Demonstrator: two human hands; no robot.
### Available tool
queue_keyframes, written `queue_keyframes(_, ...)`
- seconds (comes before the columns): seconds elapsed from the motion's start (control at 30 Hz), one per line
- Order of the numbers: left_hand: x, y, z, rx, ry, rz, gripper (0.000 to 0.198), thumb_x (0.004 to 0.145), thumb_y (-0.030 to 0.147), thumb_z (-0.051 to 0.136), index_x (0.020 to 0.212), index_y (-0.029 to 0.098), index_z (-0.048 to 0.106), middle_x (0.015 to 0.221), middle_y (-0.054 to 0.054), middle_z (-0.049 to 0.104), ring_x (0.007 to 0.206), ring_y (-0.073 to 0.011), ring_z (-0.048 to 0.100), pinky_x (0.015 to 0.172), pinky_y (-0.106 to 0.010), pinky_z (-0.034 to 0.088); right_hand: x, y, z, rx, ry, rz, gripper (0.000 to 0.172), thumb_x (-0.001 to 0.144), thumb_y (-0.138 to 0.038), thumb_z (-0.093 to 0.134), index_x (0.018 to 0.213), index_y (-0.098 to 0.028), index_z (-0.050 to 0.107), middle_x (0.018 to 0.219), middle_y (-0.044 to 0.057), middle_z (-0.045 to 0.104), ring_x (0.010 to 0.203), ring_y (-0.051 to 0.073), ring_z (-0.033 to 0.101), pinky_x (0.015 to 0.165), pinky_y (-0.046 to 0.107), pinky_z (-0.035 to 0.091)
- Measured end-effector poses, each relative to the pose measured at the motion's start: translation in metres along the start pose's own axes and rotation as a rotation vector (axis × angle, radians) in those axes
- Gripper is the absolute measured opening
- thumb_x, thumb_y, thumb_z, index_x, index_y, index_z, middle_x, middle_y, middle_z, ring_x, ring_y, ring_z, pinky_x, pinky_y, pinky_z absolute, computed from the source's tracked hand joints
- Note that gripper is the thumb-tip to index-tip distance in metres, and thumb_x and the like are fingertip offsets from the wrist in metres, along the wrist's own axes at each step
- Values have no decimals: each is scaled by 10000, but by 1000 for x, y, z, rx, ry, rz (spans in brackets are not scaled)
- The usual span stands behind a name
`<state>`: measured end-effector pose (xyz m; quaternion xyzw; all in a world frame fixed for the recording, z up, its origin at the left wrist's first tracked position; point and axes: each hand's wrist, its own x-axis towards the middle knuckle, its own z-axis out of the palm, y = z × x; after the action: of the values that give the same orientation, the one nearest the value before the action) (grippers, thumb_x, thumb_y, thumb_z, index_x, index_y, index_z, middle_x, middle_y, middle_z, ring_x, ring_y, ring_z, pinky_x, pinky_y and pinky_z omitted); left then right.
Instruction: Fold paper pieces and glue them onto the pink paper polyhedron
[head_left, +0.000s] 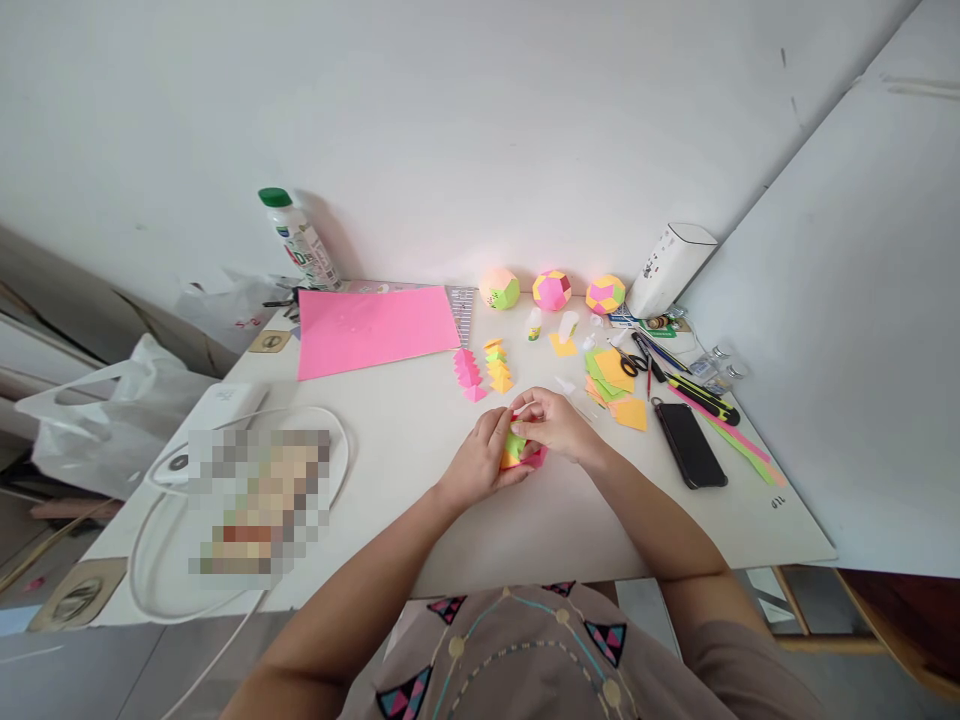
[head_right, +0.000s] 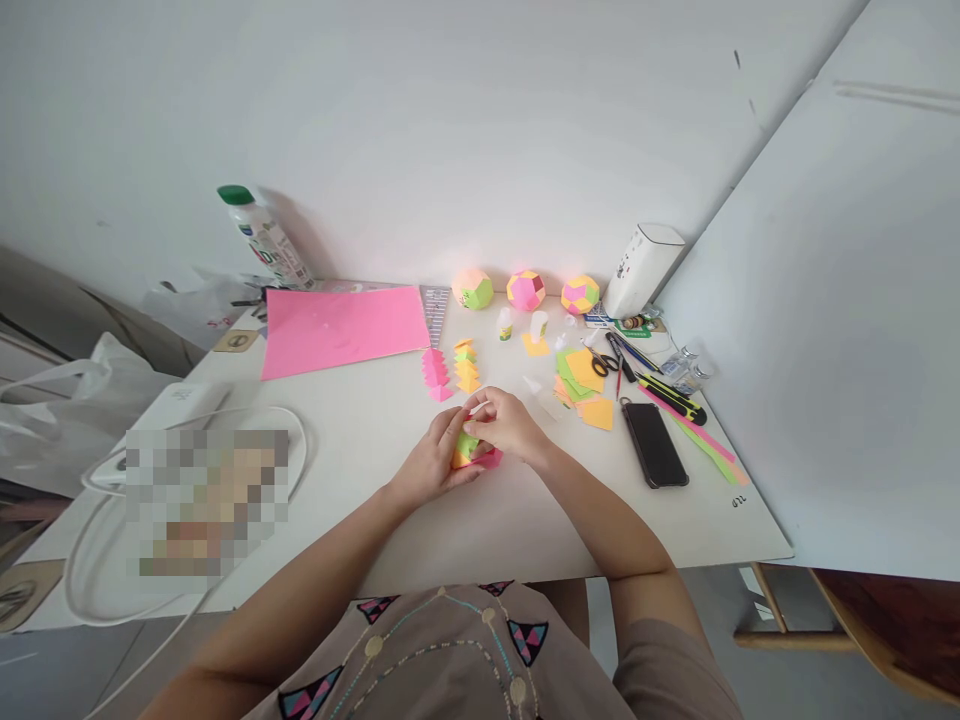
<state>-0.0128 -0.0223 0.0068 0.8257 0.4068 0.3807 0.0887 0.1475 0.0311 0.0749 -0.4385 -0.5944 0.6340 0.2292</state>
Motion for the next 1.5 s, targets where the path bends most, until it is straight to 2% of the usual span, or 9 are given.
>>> queue_keyframes(0.17,-1,0,2,-49,-9,-33,824,866,556,479,1485,173,94,1318,-225,420,1229,-344,438,967,-524,443,0,-1,0,1,6,9,263,725,-203,691,955,-214,564,758,-29,623,521,109,630,519,275,592)
queue_keyframes(0.4,-3,-5,1,-160,20,-166,897,807,547,588,1482,243,80,1467,-204,256,1360,-360,295,1035,-557,382,-3,-9,0,21,10,-9,240,722,-195,687,930,-205,567,788,-26,584,558,103,630,528,260,593)
queue_keyframes(0.63,0,-3,0,-138,19,-124,754,837,514,560,1441,218,219,1321,-187,402,1250,-325,426,978,-519,444,-4,-8,0,9,-20,8,305,689,-195,707,956,-214,560,835,-22,611,543,106,648,538,274,591)
queue_keyframes(0.83,-1,0,1,-37,25,-83,799,859,509,524,1475,200,120,1321,-208,392,1238,-338,417,969,-523,441,-4,-6,1,22,-21,10,295,689,-175,691,940,-216,541,712,-54,610,501,127,652,490,261,568)
queue_keyframes(1.03,-3,1,1,-29,-22,-129,825,863,497,527,1489,210,72,1347,-213,385,1254,-347,414,972,-528,436,-2,-2,5,32,22,7,268,677,-187,709,889,-207,546,753,-36,631,499,121,646,472,266,576)
queue_keyframes(1.13,-4,0,3,-20,-10,-115,864,868,507,512,1492,221,-12,1360,-220,363,1274,-364,393,972,-555,427,-2,-1,7,46,41,-2,246,680,-195,714,859,-198,546,755,-32,626,515,118,648,487,267,584)
queue_keyframes(1.23,-4,-1,4,-58,3,-115,856,874,491,512,1492,231,-22,1366,-217,351,1285,-357,385,987,-559,417,-2,-1,7,48,55,-16,230,685,-207,717,841,-192,549,763,-23,627,534,116,649,504,263,586)
queue_keyframes(1.4,-2,-3,-1,-200,9,-263,898,817,511,594,1484,233,59,1392,-206,308,1316,-346,354,991,-539,429,-2,-4,8,39,57,-17,173,732,-240,684,846,-199,560,765,-21,627,479,113,640,452,237,546)
queue_keyframes(1.5,0,-5,-6,-266,-16,-339,890,771,506,651,1459,230,158,1375,-190,347,1284,-335,400,985,-526,440,-4,-10,7,20,67,-19,141,763,-275,663,842,-198,574,690,-30,607,488,116,637,482,245,560)
